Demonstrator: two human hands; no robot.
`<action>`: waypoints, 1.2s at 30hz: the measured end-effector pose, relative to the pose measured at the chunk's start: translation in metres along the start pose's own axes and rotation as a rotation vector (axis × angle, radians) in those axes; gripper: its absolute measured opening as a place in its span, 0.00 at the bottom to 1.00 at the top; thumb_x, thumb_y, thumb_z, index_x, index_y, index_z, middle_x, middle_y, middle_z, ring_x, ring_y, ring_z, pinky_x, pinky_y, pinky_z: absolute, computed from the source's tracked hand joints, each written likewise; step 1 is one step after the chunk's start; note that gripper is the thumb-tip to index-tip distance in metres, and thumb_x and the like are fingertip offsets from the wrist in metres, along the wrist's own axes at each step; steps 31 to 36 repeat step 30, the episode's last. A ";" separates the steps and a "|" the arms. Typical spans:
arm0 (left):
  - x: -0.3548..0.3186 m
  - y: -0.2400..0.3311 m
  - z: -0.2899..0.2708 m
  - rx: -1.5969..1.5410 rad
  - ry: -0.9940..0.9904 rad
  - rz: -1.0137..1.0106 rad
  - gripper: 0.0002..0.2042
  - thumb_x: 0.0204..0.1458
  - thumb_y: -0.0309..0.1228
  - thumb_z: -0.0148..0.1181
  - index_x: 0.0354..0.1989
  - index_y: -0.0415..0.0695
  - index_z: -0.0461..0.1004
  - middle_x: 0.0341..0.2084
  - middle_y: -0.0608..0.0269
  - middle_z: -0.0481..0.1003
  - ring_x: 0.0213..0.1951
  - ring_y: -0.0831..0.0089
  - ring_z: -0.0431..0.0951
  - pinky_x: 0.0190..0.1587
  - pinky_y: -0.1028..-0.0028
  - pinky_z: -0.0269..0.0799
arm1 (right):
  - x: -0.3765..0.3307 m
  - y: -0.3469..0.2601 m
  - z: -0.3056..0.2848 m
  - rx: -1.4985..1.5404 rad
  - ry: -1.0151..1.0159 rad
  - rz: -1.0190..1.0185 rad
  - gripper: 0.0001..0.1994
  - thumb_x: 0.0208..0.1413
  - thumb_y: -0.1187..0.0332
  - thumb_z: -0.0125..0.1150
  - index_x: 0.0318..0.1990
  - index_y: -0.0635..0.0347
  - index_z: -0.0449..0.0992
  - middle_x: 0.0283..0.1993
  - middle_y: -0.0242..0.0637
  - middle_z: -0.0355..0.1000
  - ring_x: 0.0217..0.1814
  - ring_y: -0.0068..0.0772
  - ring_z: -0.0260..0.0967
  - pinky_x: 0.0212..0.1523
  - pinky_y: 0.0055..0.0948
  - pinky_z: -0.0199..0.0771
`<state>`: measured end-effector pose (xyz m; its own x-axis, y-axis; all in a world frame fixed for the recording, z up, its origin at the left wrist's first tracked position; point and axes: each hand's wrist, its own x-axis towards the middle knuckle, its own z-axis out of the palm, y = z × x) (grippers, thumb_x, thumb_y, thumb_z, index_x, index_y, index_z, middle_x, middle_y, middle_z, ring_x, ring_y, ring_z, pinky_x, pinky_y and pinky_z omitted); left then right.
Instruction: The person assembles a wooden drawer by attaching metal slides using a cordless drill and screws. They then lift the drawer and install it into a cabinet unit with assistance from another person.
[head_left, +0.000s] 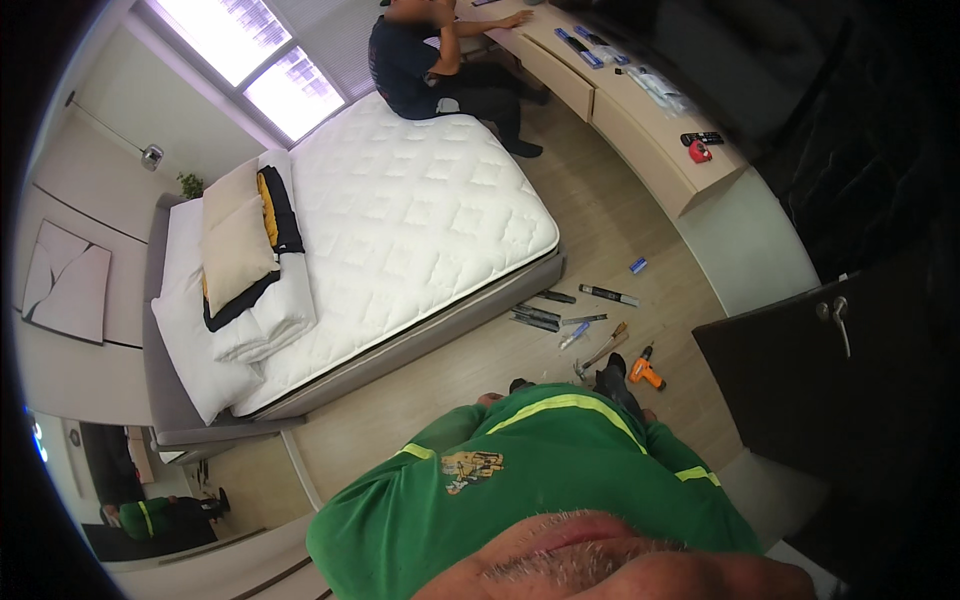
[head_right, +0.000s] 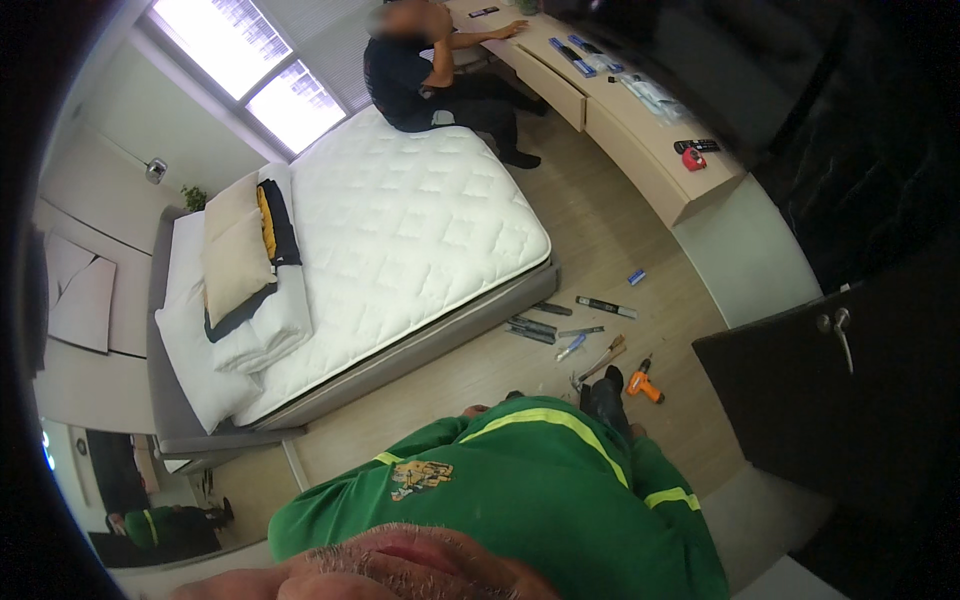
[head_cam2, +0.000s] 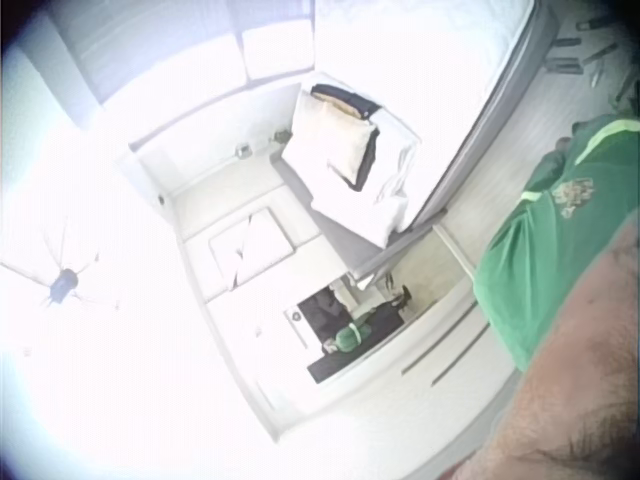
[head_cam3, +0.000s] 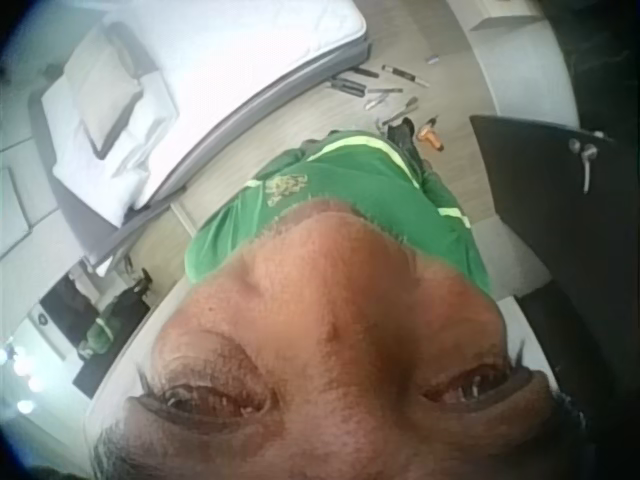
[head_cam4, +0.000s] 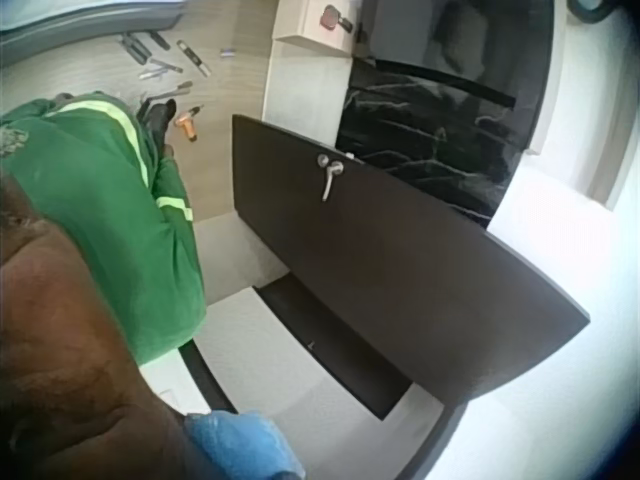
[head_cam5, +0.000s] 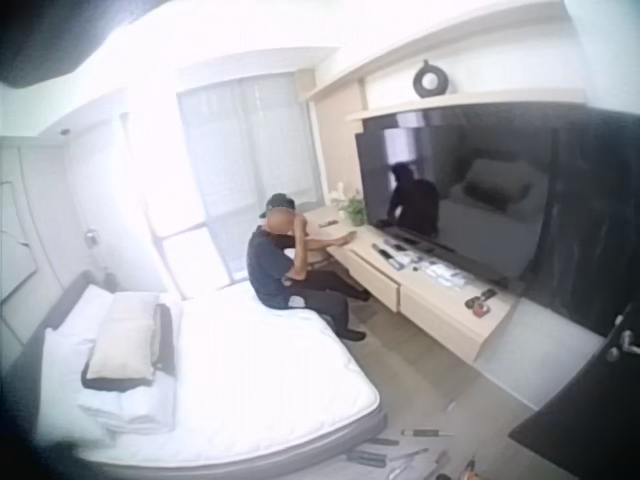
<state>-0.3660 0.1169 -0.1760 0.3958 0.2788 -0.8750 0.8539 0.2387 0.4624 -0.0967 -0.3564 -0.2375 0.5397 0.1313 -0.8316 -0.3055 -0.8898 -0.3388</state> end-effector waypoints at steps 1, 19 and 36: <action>-0.004 -0.004 -0.004 -0.047 -0.021 -0.029 0.24 0.55 0.45 0.68 0.55 0.42 0.80 0.49 0.52 0.81 0.51 0.62 0.81 0.57 0.65 0.75 | -0.005 0.004 0.011 0.008 -0.002 0.008 0.19 0.60 0.57 0.60 0.46 0.67 0.82 0.43 0.47 0.80 0.47 0.44 0.77 0.47 0.44 0.73; -0.036 0.026 -0.022 -0.198 -0.019 0.196 0.19 0.57 0.20 0.55 0.57 0.41 0.75 0.35 0.55 0.81 0.36 0.66 0.83 0.34 0.71 0.79 | -0.060 -0.012 -0.042 -0.503 -0.148 -0.278 0.19 0.52 0.55 0.61 0.43 0.59 0.85 0.43 0.48 0.82 0.46 0.53 0.80 0.51 0.41 0.77; -0.232 0.310 0.288 0.688 -0.346 0.990 0.25 0.66 0.54 0.44 0.66 0.56 0.68 0.51 0.58 0.80 0.56 0.56 0.77 0.61 0.58 0.69 | -0.142 -0.249 -0.056 -0.682 -0.254 -0.908 0.20 0.58 0.58 0.60 0.57 0.53 0.77 0.62 0.50 0.72 0.66 0.40 0.68 0.65 0.38 0.67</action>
